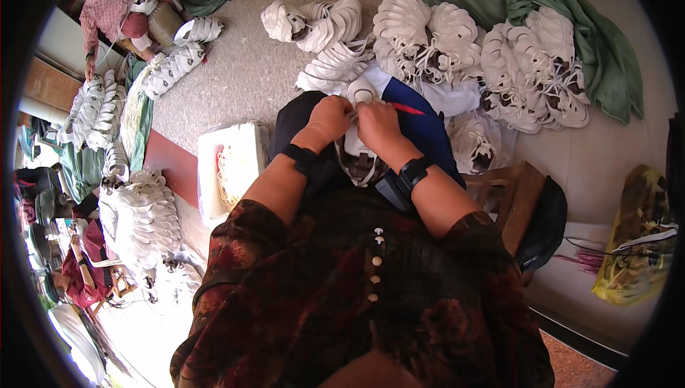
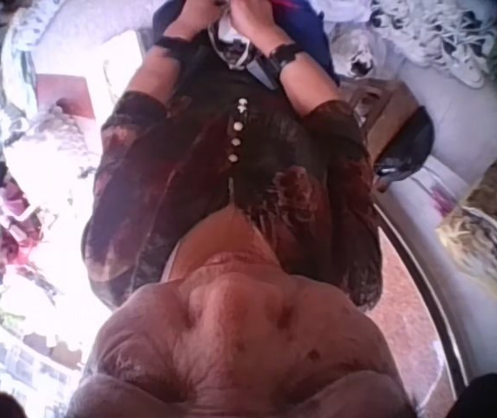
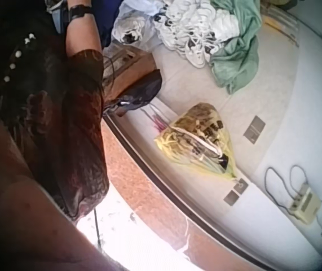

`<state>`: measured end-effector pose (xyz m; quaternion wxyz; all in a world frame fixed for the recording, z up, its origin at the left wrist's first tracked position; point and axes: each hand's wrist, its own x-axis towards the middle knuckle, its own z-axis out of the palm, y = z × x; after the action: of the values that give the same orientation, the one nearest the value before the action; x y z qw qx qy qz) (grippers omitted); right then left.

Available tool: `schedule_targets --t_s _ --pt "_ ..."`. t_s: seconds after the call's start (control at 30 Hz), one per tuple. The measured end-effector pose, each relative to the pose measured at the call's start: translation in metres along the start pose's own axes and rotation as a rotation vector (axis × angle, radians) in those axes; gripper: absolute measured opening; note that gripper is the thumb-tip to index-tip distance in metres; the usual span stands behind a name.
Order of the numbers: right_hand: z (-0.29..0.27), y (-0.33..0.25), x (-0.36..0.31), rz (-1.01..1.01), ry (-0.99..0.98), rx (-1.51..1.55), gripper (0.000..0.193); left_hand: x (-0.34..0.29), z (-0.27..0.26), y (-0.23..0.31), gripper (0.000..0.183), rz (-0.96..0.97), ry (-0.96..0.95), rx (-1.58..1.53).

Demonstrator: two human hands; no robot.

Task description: The recorder is lacing white athletic shoes while sitting on the floor in a workshop.

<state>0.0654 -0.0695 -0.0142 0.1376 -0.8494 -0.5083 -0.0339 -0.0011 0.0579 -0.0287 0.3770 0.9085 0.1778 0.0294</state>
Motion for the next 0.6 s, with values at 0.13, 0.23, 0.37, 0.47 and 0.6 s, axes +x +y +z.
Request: schedule_targets --t_s 0.13,0.23,0.37,0.47,0.6 --pt "0.000 -0.001 0.000 0.022 0.003 0.013 0.010 0.003 -0.008 0.003 0.027 -0.010 -0.057 0.067" --pt "0.003 0.002 -0.001 0.040 0.007 0.014 0.011 0.001 -0.019 0.011 0.026 -0.048 -0.170 -0.069" --pt "0.003 0.003 0.000 -0.063 0.056 0.062 0.009 -0.003 -0.010 -0.002 0.024 -0.119 -0.103 -0.338" --pt "0.000 0.004 0.001 -0.160 0.048 0.001 0.002 -0.004 -0.003 -0.008 0.021 -0.093 -0.047 -0.283" --pt "-0.013 0.012 0.007 -0.308 0.054 0.005 0.009 -0.001 -0.001 -0.007 0.017 -0.101 -0.051 -0.229"
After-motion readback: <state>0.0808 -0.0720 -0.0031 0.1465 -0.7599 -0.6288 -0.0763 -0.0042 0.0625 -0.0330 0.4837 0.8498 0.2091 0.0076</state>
